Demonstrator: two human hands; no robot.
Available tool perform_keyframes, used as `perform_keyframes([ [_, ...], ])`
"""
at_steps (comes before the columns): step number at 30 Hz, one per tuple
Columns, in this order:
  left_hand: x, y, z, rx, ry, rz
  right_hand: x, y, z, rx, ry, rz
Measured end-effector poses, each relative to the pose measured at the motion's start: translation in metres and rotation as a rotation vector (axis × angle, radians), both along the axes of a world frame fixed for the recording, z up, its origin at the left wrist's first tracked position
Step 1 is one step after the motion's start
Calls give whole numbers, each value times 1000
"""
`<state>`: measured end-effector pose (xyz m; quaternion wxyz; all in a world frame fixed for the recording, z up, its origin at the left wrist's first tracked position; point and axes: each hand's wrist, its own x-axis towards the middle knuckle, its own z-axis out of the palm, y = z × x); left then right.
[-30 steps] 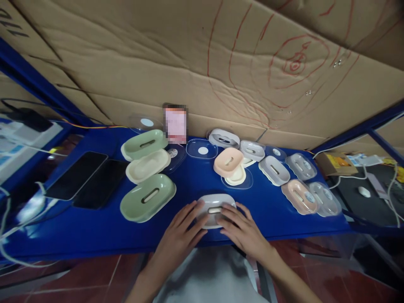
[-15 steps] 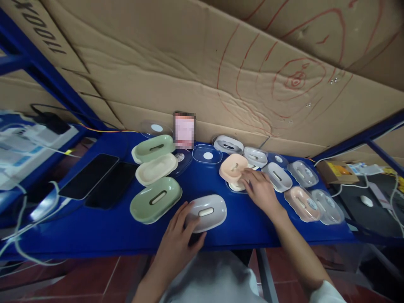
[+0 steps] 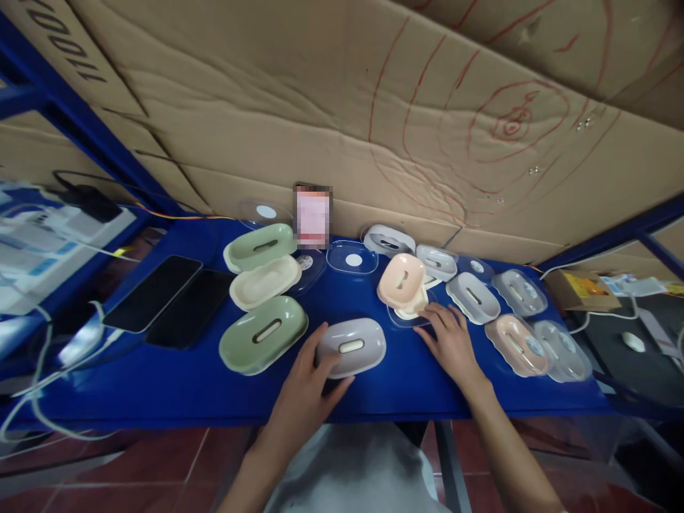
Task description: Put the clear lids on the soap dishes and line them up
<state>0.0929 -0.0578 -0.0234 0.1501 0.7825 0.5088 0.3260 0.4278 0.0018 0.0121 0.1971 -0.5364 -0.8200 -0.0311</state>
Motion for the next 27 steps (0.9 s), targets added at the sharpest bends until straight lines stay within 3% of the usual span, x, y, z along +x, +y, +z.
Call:
perform_keyframes([
  [4, 1, 0, -2, -86, -28, -32, 10, 6, 10, 0, 177, -1],
  [7, 2, -1, -2, -101, -34, -60, 15, 9, 16, -39, 165, 10],
  [12, 5, -1, -3, -66, -52, -58, 22, 8, 7, -107, 22, 41],
  [15, 6, 2, -3, -104, -66, -48, 18, 11, 8, -162, 190, 77],
  [21, 6, 5, -3, -188, -145, -23, -19, 30, 29, -384, 762, -12],
  [24, 7, 4, -4, -191, -182, -29, -43, 29, 31, -511, 729, 33],
  [27, 7, 1, -6, -200, -197, -32, -63, 16, 28, -505, 561, 180],
])
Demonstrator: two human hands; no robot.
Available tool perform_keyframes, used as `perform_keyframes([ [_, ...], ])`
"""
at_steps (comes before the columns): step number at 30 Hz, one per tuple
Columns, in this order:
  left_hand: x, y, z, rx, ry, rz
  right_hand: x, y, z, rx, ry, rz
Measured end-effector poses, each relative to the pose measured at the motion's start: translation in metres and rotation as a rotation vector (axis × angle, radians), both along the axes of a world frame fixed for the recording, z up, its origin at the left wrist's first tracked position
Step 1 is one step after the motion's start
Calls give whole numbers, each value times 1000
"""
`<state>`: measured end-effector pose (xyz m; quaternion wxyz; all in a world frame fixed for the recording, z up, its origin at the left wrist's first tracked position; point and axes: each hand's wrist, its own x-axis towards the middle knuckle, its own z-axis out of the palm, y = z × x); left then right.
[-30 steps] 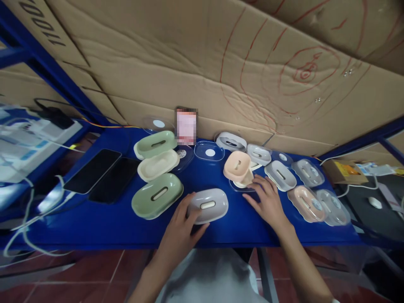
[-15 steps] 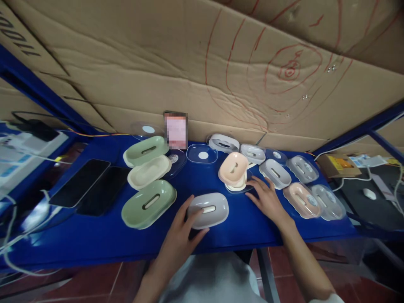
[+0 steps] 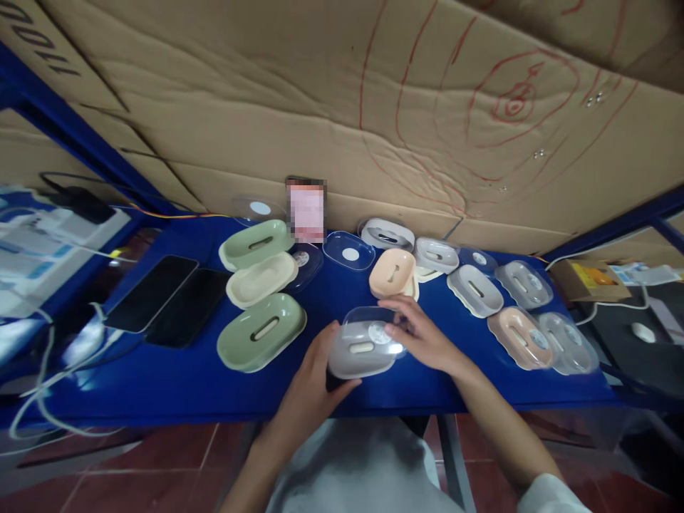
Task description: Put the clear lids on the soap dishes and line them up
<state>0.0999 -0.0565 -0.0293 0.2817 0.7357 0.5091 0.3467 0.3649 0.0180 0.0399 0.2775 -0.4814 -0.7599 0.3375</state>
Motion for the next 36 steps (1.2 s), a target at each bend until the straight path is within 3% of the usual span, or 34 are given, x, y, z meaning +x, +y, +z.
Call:
perform_keyframes([
  [7, -5, 3, 0, -59, -38, -44, -25, -31, -14, 309, -357, 262],
  [12, -6, 5, 3, -125, -53, -56, -34, -46, -21, 511, -586, 265],
  [17, -9, 6, 0, -135, -53, -73, -43, -46, -18, 516, -630, 205],
  [29, -10, 5, -2, -179, -2, -69, -33, -31, -6, 502, -570, 373],
  [36, -10, 5, 0, -215, 7, -94, -39, -46, -16, 514, -606, 292],
])
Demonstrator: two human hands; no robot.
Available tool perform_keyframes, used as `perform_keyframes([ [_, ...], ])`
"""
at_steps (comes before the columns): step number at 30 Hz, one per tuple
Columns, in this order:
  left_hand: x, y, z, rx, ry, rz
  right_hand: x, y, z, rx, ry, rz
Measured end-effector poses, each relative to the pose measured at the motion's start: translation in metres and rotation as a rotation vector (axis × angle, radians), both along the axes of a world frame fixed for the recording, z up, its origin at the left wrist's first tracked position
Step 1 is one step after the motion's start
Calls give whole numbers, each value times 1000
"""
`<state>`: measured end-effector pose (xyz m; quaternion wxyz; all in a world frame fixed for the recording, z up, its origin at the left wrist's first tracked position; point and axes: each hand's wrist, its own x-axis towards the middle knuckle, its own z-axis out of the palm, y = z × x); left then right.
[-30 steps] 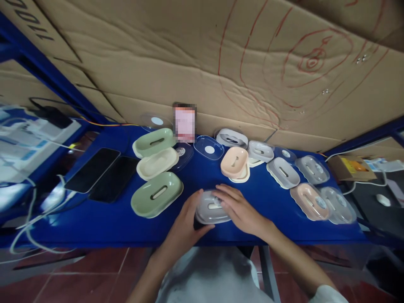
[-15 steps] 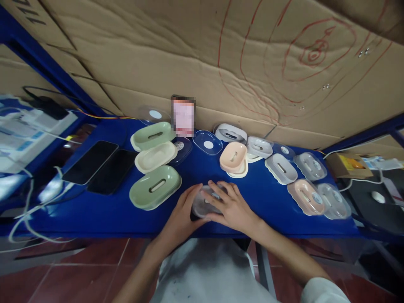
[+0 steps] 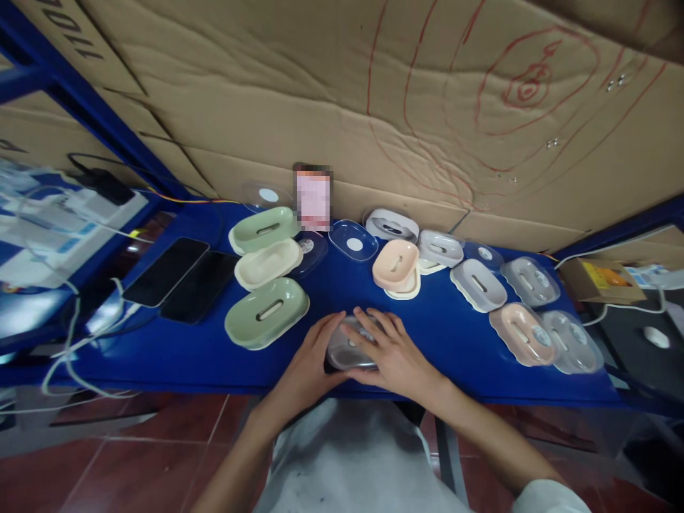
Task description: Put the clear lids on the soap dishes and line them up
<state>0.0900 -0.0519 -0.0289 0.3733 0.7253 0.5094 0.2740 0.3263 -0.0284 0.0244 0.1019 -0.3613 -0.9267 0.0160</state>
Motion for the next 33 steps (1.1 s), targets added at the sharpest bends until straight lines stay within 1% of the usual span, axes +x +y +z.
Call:
perform_keyframes([
  [3, 0, 0, 2, 16, 16, -28, -1, -5, -2, 9, -23, -14],
  [6, 2, -2, 4, 13, 34, -28, 0, -9, 1, 13, -31, -12],
  [11, 2, -7, 1, -21, 41, -53, 0, -20, 6, -12, -70, -61],
  [13, 2, -8, -3, -24, 42, -62, 2, -22, 2, -14, -55, -69],
  [16, 5, -9, -6, -16, 53, -64, 8, -24, -7, 11, 35, -52],
  [18, 8, -10, -4, 9, 68, -84, 15, -29, -11, 9, 88, -30],
  [21, 5, -16, 8, 116, 112, -130, 33, -44, -10, -50, 84, -18],
  [22, 0, -18, 13, 184, 130, -115, 42, -50, -9, -65, 72, -40],
  [23, -7, -20, 19, 268, 151, -69, 53, -57, -8, -75, 61, -77],
  [24, -17, -22, 24, 365, 176, 8, 66, -62, -8, -77, 58, -127],
  [26, -41, -23, 34, 543, 255, 246, 94, -69, -10, -45, 60, -256],
  [28, -67, -21, 38, 592, 390, 422, 122, -68, -15, 29, 50, -408],
  [29, -78, -19, 39, 583, 445, 460, 133, -64, -17, 81, 38, -488],
  [31, -92, -16, 36, 549, 483, 441, 143, -53, -18, 189, 16, -623],
  [32, -94, -15, 34, 538, 469, 409, 141, -46, -18, 231, 20, -660],
  [33, -92, -14, 32, 534, 439, 379, 134, -40, -16, 255, 42, -668],
])
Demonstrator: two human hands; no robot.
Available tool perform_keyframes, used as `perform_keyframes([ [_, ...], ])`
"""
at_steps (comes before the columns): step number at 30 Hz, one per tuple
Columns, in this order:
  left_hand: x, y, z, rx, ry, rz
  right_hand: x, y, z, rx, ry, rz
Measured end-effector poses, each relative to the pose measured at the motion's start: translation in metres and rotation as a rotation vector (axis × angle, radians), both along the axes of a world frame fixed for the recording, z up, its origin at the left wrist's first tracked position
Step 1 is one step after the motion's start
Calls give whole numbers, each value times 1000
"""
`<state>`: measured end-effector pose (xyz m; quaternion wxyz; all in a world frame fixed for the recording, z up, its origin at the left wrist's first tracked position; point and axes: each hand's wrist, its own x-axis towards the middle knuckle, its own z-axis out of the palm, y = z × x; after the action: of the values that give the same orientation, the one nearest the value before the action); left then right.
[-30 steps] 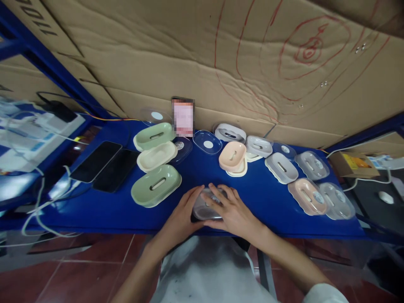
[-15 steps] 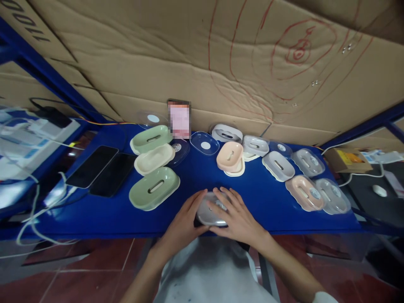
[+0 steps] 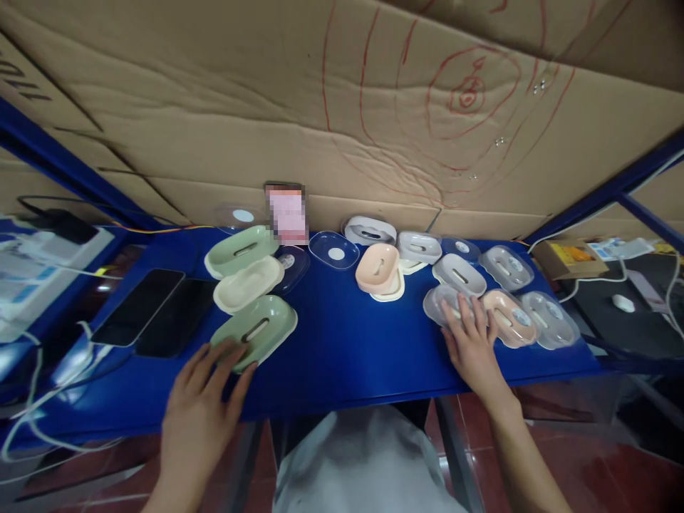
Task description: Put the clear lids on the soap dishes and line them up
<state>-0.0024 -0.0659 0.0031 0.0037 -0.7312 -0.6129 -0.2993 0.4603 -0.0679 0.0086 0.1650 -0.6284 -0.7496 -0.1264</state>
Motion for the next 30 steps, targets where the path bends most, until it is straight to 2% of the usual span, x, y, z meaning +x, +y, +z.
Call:
perform_keyframes([
  [2, 12, -1, -2, 23, -65, -61, -26, 12, 6, 7, 68, 85],
  [4, 33, -3, -2, 68, -114, -125, -59, 20, 12, -39, 137, 248],
  [6, 57, -7, -3, 92, -125, -243, -88, 24, 16, -105, 149, 419],
  [8, 80, -10, -6, 54, -120, -372, -106, 25, 17, -173, 140, 550],
  [10, 94, -11, -12, 4, -102, -432, -110, 24, 14, -240, 161, 628],
  [11, 96, -11, -15, -7, -82, -424, -107, 23, 11, -262, 184, 640],
  [13, 91, -8, -21, 11, -25, -328, -96, 20, 6, -270, 225, 621],
  [16, 64, -2, -29, 5, 28, -145, -73, 12, -3, -217, 223, 510],
  [18, 44, 3, -33, -40, 9, -149, -62, 7, -8, -185, 201, 434],
  [21, 29, 6, -36, -97, -35, -254, -61, 2, -13, -150, 213, 355],
  [25, 51, 4, -33, -214, -130, -353, -88, 4, -10, -90, 343, 302],
  [27, 68, 4, -30, -267, -215, -344, -107, 7, -4, -122, 372, 353],
  [30, 84, 7, -27, -272, -266, -340, -130, 9, 2, -230, 297, 492],
])
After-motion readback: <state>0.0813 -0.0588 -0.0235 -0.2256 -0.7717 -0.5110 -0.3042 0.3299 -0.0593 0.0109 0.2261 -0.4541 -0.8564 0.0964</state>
